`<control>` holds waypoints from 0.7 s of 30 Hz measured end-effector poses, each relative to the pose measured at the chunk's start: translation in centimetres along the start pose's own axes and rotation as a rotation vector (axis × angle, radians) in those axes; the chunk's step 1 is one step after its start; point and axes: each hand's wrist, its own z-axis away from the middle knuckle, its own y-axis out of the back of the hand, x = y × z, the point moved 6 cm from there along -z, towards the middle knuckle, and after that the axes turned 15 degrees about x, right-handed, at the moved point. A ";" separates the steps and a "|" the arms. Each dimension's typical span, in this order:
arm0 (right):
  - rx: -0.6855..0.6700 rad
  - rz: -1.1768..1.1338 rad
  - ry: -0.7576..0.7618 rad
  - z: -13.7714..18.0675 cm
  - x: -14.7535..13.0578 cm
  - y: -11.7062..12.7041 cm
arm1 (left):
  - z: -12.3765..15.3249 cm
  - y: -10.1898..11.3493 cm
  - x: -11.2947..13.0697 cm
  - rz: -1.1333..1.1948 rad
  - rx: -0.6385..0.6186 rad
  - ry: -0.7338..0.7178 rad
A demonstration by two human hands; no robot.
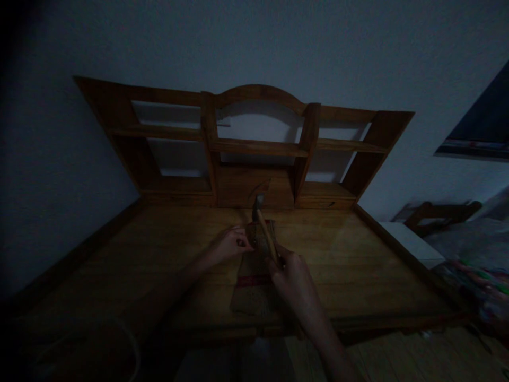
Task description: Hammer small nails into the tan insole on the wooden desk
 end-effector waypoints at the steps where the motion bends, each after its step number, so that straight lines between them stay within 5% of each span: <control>1: -0.007 0.007 0.003 0.1 0.1 -0.1 | 0.0 0.0 0.0 -0.006 -0.005 0.005; 21: -0.020 0.011 -0.029 2.3 0.8 0.2 | 0.0 0.1 0.4 0.016 0.037 -0.077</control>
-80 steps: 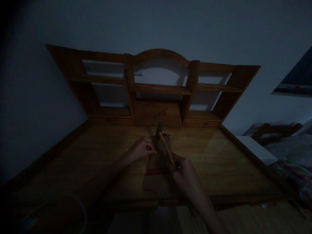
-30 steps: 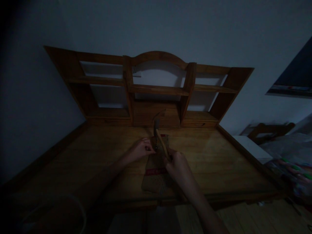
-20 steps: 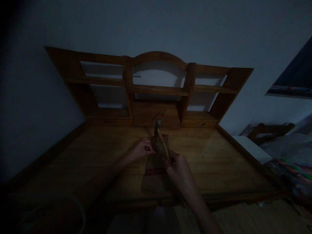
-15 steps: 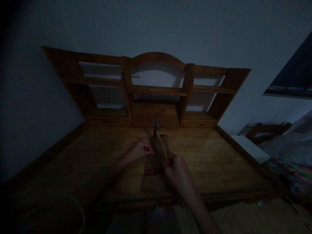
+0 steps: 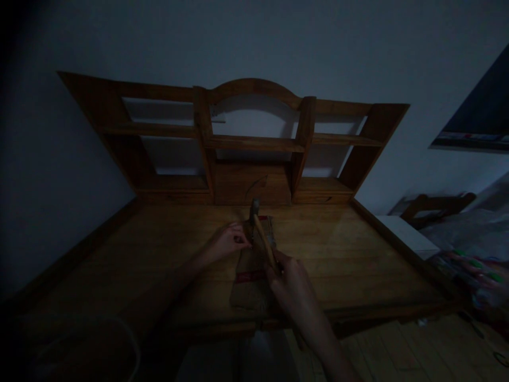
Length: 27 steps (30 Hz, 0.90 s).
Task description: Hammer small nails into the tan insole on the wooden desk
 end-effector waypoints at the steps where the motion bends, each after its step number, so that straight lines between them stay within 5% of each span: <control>1: 0.001 -0.001 -0.005 0.1 0.0 0.0 | 0.0 0.0 -0.1 -0.012 -0.003 0.004; 27: -0.025 -0.168 -0.110 2.0 0.2 0.5 | 0.2 -0.1 -0.7 -0.017 -0.026 0.058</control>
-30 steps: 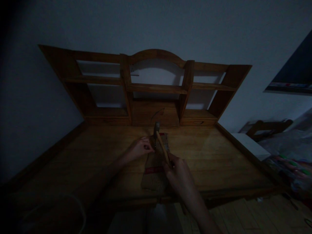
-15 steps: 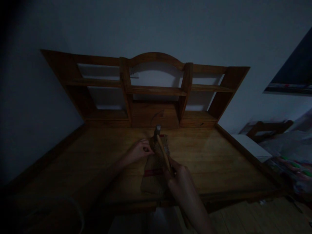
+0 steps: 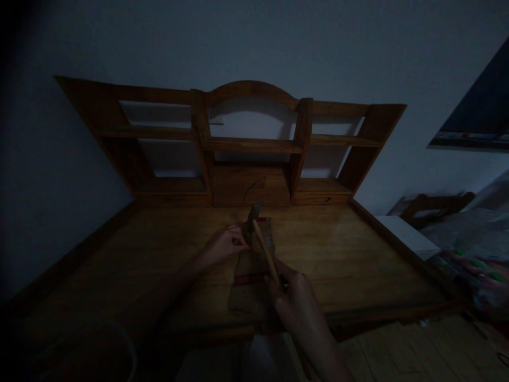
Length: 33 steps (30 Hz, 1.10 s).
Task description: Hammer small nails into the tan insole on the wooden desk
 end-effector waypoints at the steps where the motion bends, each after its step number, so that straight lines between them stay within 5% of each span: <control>1: -0.010 0.006 0.000 0.1 0.0 0.0 | 0.0 0.0 0.1 -0.002 -0.005 0.000; 33: 0.011 0.086 -0.037 2.2 0.3 1.1 | 0.1 -0.3 -0.5 -0.022 -0.011 -0.001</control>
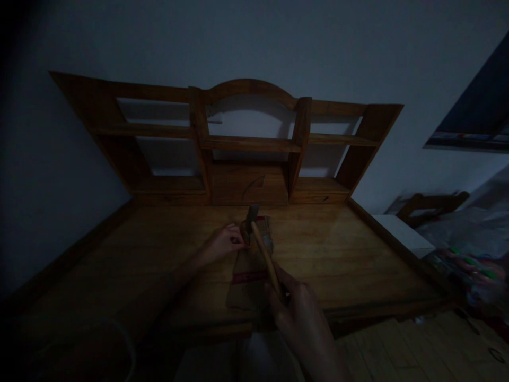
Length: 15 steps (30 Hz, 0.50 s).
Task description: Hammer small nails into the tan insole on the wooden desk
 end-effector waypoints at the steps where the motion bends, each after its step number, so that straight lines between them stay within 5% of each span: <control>1: -0.012 0.018 0.006 0.1 0.0 -0.1 | 0.0 0.0 0.1 0.009 0.003 -0.002; 15: -0.024 0.158 0.026 1.3 0.1 -0.3 | 0.0 0.1 0.1 0.021 0.015 -0.008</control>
